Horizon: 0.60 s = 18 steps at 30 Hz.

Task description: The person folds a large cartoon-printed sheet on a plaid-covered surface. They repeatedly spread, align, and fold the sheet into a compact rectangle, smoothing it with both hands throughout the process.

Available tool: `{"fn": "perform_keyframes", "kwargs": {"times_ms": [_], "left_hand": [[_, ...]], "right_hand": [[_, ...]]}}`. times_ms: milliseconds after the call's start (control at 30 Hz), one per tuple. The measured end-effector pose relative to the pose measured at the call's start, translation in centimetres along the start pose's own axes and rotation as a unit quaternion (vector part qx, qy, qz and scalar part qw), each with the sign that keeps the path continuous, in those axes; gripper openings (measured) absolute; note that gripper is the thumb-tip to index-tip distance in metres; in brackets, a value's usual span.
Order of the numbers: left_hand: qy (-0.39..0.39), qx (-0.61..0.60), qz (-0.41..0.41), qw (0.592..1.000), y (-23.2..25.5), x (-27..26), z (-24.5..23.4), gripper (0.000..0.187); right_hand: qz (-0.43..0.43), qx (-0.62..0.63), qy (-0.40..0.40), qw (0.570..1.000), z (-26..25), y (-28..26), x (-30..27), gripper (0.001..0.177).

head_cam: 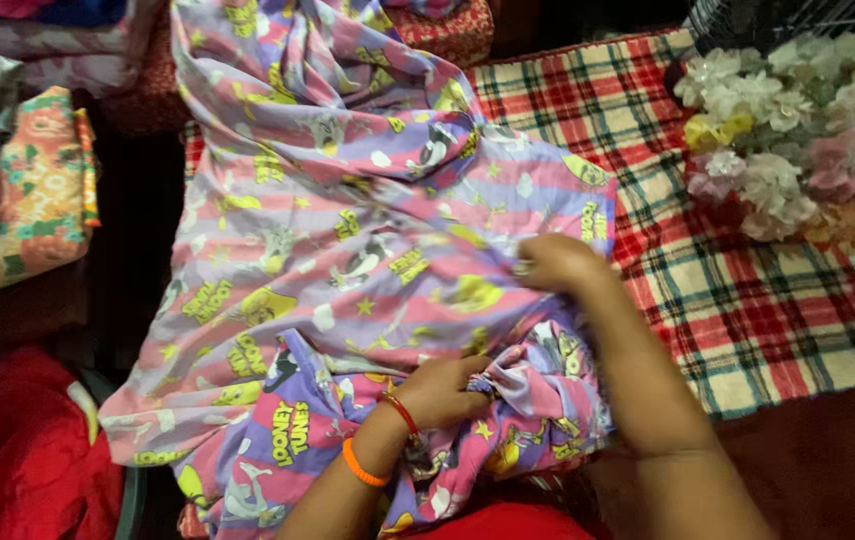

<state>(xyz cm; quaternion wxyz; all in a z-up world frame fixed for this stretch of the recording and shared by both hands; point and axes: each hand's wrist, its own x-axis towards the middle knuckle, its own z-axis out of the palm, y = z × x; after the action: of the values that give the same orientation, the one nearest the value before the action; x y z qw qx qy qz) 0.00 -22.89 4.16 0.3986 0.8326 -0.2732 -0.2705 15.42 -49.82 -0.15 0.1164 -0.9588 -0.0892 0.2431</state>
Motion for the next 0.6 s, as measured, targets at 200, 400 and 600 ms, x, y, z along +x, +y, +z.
{"fn": "perform_keyframes", "kwargs": {"times_ms": [200,400,600], "left_hand": [[-0.031,-0.041,-0.049,0.998,-0.4,0.3,0.1,0.053],[-0.034,-0.126,-0.007,0.991,-2.1,1.2,1.0,0.05],[-0.058,-0.172,-0.015,0.983,-2.8,1.8,1.0,0.05]], "right_hand": [[-0.018,0.201,0.065,0.977,-5.1,6.6,-1.5,0.05],[-0.092,0.238,0.181,0.95,-3.5,-1.7,7.6,0.041],[-0.172,0.179,0.235,0.94,0.6,-7.4,13.1,0.033]]}}
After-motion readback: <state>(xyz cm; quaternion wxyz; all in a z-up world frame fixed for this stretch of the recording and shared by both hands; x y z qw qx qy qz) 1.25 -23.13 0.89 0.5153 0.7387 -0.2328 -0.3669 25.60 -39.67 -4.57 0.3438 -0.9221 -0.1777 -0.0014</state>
